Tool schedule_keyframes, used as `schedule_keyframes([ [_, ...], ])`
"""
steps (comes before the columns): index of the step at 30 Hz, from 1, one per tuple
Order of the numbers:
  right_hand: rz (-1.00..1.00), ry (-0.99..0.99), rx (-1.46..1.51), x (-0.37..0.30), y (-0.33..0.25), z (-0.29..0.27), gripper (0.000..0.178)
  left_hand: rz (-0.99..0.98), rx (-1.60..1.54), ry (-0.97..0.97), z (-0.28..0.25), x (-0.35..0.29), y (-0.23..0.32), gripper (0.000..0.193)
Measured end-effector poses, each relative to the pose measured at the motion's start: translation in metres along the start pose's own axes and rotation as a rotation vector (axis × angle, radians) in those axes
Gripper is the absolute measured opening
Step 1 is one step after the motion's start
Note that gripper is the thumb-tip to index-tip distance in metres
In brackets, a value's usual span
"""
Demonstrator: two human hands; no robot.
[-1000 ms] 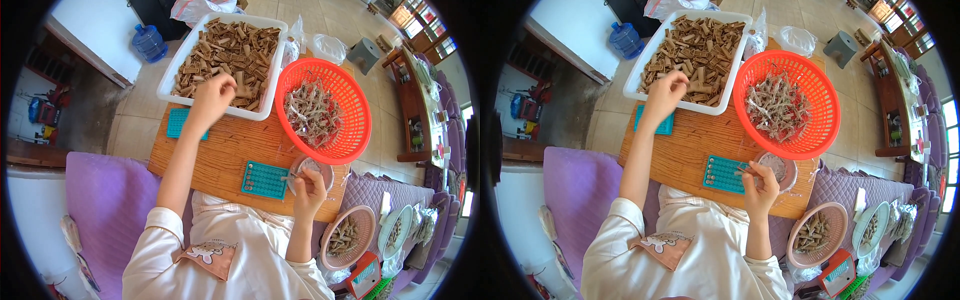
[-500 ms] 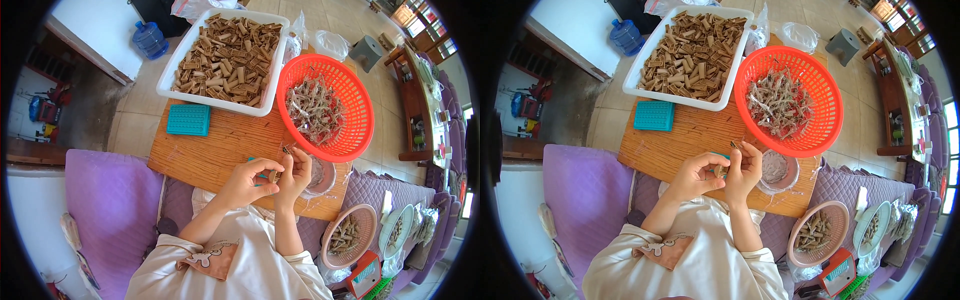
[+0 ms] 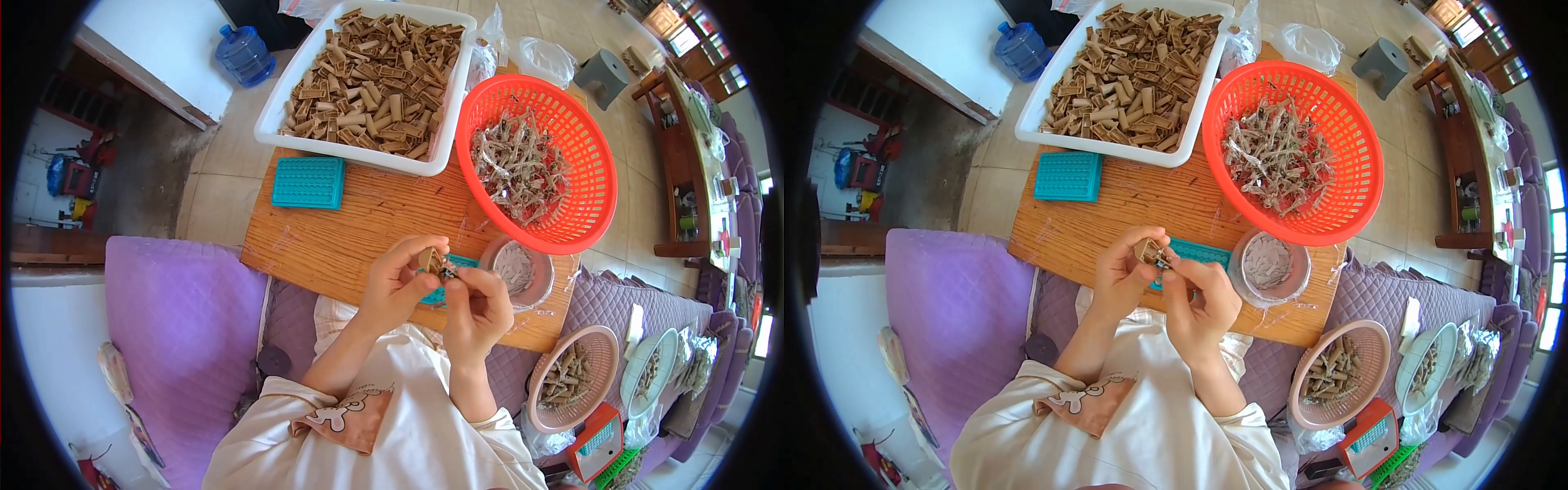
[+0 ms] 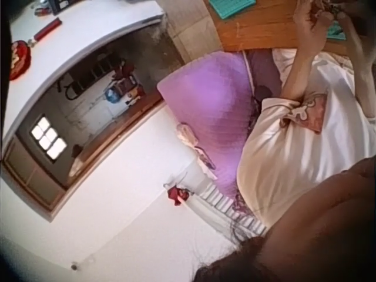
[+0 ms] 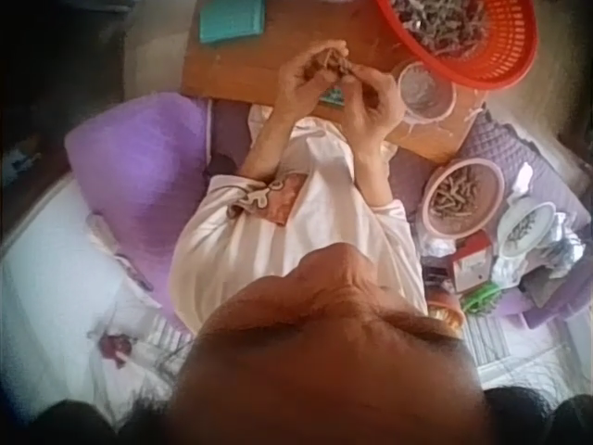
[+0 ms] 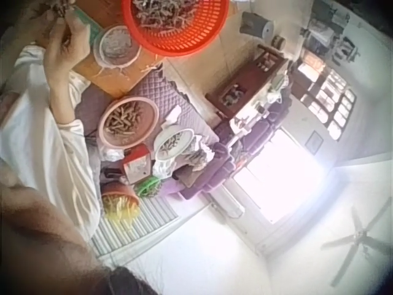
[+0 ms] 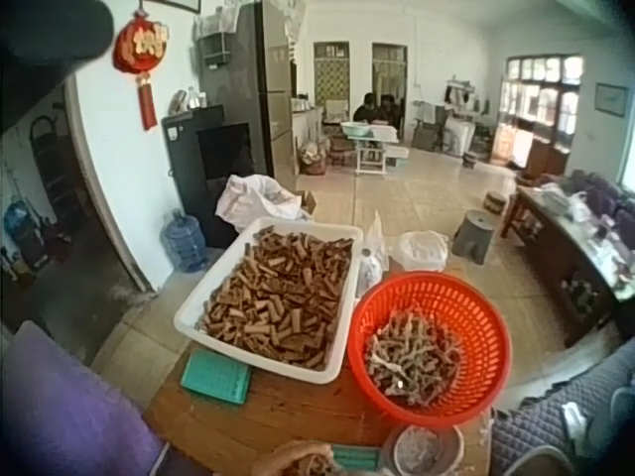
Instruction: The person assembles small mechanical components by hand, inserting metal pins into paper tubes.
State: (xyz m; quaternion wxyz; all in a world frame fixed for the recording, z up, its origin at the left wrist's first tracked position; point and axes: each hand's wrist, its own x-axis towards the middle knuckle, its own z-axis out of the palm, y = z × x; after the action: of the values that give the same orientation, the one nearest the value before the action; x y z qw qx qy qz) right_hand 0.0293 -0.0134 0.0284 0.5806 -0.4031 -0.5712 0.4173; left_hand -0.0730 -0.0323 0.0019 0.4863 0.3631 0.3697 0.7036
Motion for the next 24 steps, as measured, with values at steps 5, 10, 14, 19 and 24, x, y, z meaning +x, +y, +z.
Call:
schedule_keyframes([
  [5, -0.103, -0.055, -0.104, 0.001, -0.005, 0.001, 0.014, -0.027, 0.075, -0.087, -0.005, -0.002, 0.004, 0.044],
  [10, -0.069, -0.071, -0.066, -0.005, -0.006, -0.002, 0.014, 0.002, 0.1, -0.162, -0.01, 0.001, 0.008, 0.047],
  [14, -0.155, -0.123, -0.113, -0.003, -0.006, -0.005, 0.013, -0.065, 0.025, -0.199, -0.008, 0.006, 0.016, 0.046],
  [19, -0.173, -0.234, -0.237, 0.007, -0.009, -0.004, 0.015, -0.24, -0.03, -0.065, 0.0, 0.004, 0.025, 0.047],
  [24, -0.182, -0.239, -0.273, 0.006, -0.002, -0.004, 0.017, -0.253, -0.169, 0.04, 0.01, 0.004, 0.022, 0.04],
])
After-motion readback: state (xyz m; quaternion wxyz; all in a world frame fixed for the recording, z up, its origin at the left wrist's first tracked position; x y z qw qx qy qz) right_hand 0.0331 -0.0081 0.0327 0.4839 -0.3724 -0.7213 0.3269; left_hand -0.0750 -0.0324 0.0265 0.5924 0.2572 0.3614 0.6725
